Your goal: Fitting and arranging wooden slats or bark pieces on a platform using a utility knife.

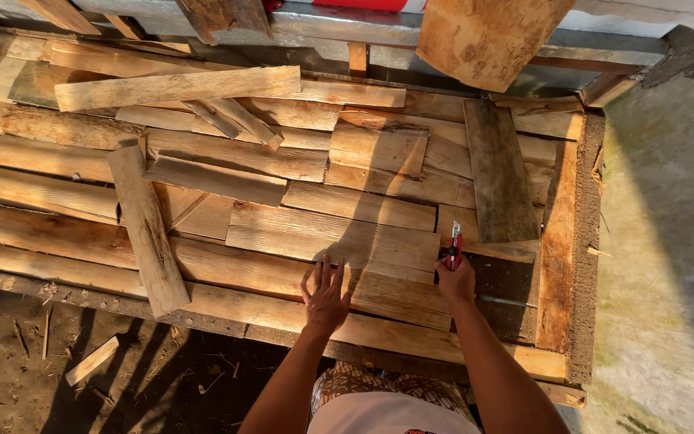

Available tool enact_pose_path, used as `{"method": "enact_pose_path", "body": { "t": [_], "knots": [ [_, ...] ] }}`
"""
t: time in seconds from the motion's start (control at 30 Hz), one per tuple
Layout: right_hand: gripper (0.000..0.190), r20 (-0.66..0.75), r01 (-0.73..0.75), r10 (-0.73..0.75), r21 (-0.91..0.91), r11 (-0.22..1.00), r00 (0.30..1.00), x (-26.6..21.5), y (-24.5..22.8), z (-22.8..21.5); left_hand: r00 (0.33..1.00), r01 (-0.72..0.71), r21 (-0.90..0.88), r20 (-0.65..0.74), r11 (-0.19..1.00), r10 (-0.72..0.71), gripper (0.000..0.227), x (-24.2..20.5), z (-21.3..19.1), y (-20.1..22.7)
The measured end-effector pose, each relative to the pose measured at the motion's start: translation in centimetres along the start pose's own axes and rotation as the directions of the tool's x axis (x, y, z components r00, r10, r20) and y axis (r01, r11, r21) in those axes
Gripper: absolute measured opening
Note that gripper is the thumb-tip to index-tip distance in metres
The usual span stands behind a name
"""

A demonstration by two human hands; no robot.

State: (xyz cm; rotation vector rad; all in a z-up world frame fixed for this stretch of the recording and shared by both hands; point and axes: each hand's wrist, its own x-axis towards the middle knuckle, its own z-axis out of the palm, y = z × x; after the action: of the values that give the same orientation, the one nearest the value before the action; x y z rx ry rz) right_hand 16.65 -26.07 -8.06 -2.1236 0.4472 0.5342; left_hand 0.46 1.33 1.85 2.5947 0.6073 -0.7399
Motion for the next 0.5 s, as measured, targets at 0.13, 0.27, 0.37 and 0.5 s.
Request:
{"method": "enact_pose_path", "body": {
  "t": [0.13, 0.27, 0.37, 0.5],
  "knots": [
    [0.028, -0.029, 0.102, -0.102, 0.021, 0.995, 0.994, 0.7, 1.5, 0.3, 1.0, -0.01, 0.003, -0.026, 1.0, 0.01, 0.078, 0.3, 0.4, -0.2],
    [0.032, 0.009, 0.156, -0.156, -0.059, 0.986, 0.988, -1.8, -0.8, -1.0, 1.0, 0.004, 0.01, -0.028, 1.0, -0.003, 0.079, 0.2, 0.3, -0.2],
    [0.043, 0.068, 0.287, -0.279, -0.192, 0.939, 0.958, -4.5, -3.1, -2.4, 0.999, 0.004, 0.022, -0.037, 1.0, -0.003, 0.08, 0.2, 0.1, -0.2],
    [0.053, 0.172, 0.479, -0.447, -0.322, 0.817, 0.878, -6.6, -4.4, -3.7, 0.999, 0.005, 0.013, -0.055, 1.0, -0.004, 0.079, 0.6, 0.5, -0.4]
  ]
}}
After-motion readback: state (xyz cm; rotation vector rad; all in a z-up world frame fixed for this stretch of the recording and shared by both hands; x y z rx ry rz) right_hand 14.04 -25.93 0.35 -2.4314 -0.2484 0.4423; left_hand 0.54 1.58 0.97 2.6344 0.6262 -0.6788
